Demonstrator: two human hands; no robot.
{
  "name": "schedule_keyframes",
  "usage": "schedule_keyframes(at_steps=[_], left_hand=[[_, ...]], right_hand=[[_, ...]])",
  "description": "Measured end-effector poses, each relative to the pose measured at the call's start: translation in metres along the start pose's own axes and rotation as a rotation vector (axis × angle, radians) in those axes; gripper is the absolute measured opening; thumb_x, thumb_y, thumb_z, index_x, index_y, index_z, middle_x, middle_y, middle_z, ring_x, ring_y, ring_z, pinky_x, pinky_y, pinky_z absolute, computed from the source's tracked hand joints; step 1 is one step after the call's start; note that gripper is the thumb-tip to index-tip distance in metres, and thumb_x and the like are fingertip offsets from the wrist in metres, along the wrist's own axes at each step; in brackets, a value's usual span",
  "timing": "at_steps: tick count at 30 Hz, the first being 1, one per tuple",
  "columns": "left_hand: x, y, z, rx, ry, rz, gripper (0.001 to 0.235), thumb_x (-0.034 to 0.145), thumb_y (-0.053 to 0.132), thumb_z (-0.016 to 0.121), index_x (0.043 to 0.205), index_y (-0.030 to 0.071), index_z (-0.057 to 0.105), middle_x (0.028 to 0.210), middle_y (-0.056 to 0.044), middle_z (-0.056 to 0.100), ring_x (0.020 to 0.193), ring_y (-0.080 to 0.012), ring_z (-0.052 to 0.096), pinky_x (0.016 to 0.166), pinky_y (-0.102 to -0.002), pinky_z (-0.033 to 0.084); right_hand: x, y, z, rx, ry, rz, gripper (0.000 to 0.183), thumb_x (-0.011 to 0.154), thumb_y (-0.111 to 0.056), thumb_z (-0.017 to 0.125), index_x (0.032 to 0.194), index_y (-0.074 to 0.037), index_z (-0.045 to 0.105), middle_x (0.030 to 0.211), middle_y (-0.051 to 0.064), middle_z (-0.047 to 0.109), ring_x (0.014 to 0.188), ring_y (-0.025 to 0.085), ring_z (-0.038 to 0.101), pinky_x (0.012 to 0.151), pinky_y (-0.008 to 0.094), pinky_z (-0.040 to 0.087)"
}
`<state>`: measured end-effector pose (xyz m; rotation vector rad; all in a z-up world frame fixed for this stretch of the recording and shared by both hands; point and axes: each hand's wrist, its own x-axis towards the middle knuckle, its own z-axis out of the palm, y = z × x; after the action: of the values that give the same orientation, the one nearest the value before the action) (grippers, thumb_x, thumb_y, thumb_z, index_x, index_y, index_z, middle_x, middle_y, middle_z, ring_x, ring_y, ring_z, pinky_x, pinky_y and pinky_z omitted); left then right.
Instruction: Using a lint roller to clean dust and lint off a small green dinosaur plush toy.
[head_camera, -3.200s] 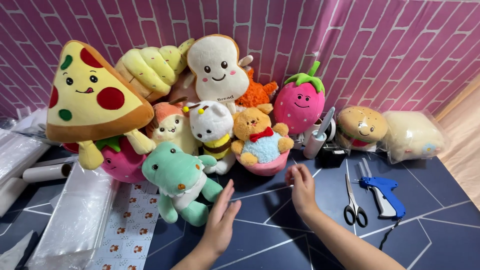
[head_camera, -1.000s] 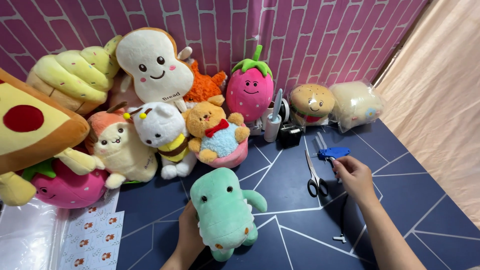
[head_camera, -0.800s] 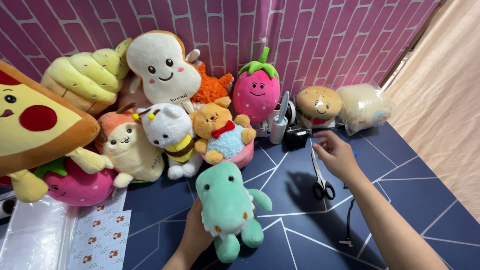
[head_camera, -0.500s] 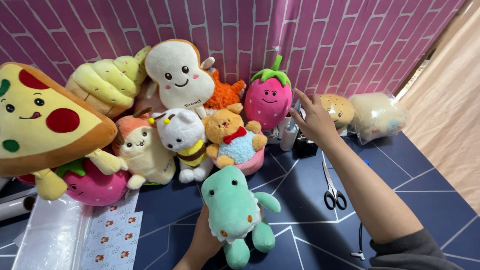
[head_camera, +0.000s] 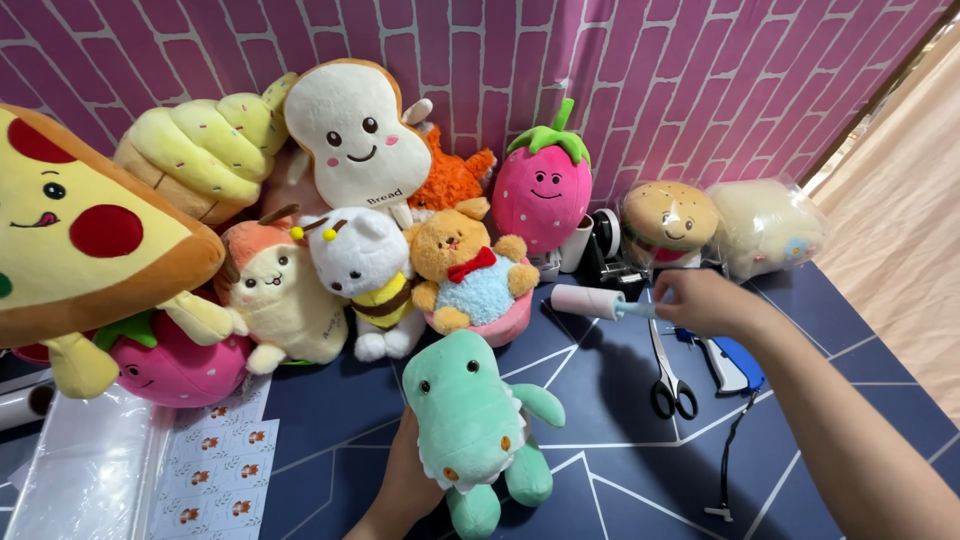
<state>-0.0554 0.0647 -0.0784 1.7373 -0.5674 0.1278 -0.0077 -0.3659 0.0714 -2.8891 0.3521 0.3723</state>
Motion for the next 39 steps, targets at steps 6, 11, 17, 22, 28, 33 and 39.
schedule_keyframes(at_steps=[6, 11, 17, 22, 28, 33, 39], left_hand=[[0.001, 0.005, 0.001, 0.002, 0.006, 0.003, 0.069, 0.081, 0.022, 0.080, 0.144, 0.016, 0.054, 0.140, -0.012, 0.053, 0.135, -0.0307, 0.052, 0.108, -0.048, 0.047], [0.003, 0.016, -0.002, 0.039, 0.013, 0.027, 0.068, 0.081, 0.021, 0.081, 0.144, 0.016, 0.055, 0.140, -0.012, 0.053, 0.135, -0.0308, 0.052, 0.108, -0.048, 0.047], [0.001, 0.015, 0.003, 0.047, 0.031, 0.072, 0.066, 0.082, 0.021, 0.081, 0.143, 0.016, 0.056, 0.139, -0.012, 0.053, 0.135, -0.0308, 0.052, 0.108, -0.048, 0.047], [-0.002, 0.008, 0.005, 0.050, 0.041, 0.052, 0.065, 0.082, 0.020, 0.081, 0.143, 0.016, 0.057, 0.139, -0.012, 0.053, 0.135, -0.0309, 0.052, 0.109, -0.048, 0.047], [-0.004, 0.007, -0.006, 0.065, 0.109, 0.015, 0.064, 0.083, 0.020, 0.081, 0.142, 0.016, 0.058, 0.139, -0.012, 0.053, 0.135, -0.0309, 0.051, 0.109, -0.048, 0.047], [0.001, 0.013, -0.019, 0.101, 0.017, -0.031, 0.063, 0.088, 0.026, 0.076, 0.147, 0.018, 0.054, 0.145, -0.009, 0.048, 0.137, -0.0333, 0.051, 0.107, -0.052, 0.048], [0.001, 0.011, -0.015, 0.241, -0.117, 0.241, 0.044, 0.077, 0.001, 0.064, 0.117, 0.020, 0.071, 0.139, -0.011, 0.058, 0.122, -0.0347, 0.054, 0.099, -0.046, 0.041]], right_hand=[[-0.040, -0.019, 0.063, 0.195, 0.030, 0.021, 0.040, 0.097, -0.041, 0.055, 0.118, -0.010, 0.071, 0.096, 0.022, 0.079, 0.096, 0.041, 0.076, 0.086, 0.050, 0.059], [-0.050, -0.001, 0.099, 0.382, 0.142, 0.060, 0.046, 0.099, -0.051, 0.056, 0.110, -0.009, 0.072, 0.096, 0.024, 0.078, 0.099, 0.042, 0.075, 0.084, 0.049, 0.059], [-0.055, 0.019, 0.141, 1.375, 0.358, -0.189, 0.044, 0.110, -0.034, 0.043, 0.077, -0.006, 0.051, 0.052, 0.006, 0.040, 0.038, 0.017, 0.034, 0.043, 0.030, 0.030], [-0.085, -0.022, 0.141, 1.829, 0.262, -0.200, 0.053, 0.114, -0.047, 0.030, 0.078, -0.011, 0.046, 0.054, 0.003, 0.027, 0.039, 0.014, 0.017, 0.043, 0.033, 0.016], [-0.096, -0.027, 0.195, 1.073, 0.556, -0.406, 0.037, 0.103, -0.036, 0.048, 0.107, -0.005, 0.070, 0.060, 0.000, 0.041, 0.055, 0.014, 0.035, 0.054, 0.029, 0.034], [-0.104, -0.046, 0.205, 0.474, 0.769, -1.042, 0.028, 0.098, -0.026, 0.056, 0.114, -0.003, 0.059, 0.067, 0.008, 0.052, 0.050, 0.025, 0.045, 0.047, 0.038, 0.031], [-0.109, -0.059, 0.194, 0.414, 0.766, -0.927, 0.026, 0.095, -0.010, 0.058, 0.120, -0.005, 0.064, 0.066, 0.005, 0.052, 0.048, 0.023, 0.044, 0.047, 0.034, 0.034]])
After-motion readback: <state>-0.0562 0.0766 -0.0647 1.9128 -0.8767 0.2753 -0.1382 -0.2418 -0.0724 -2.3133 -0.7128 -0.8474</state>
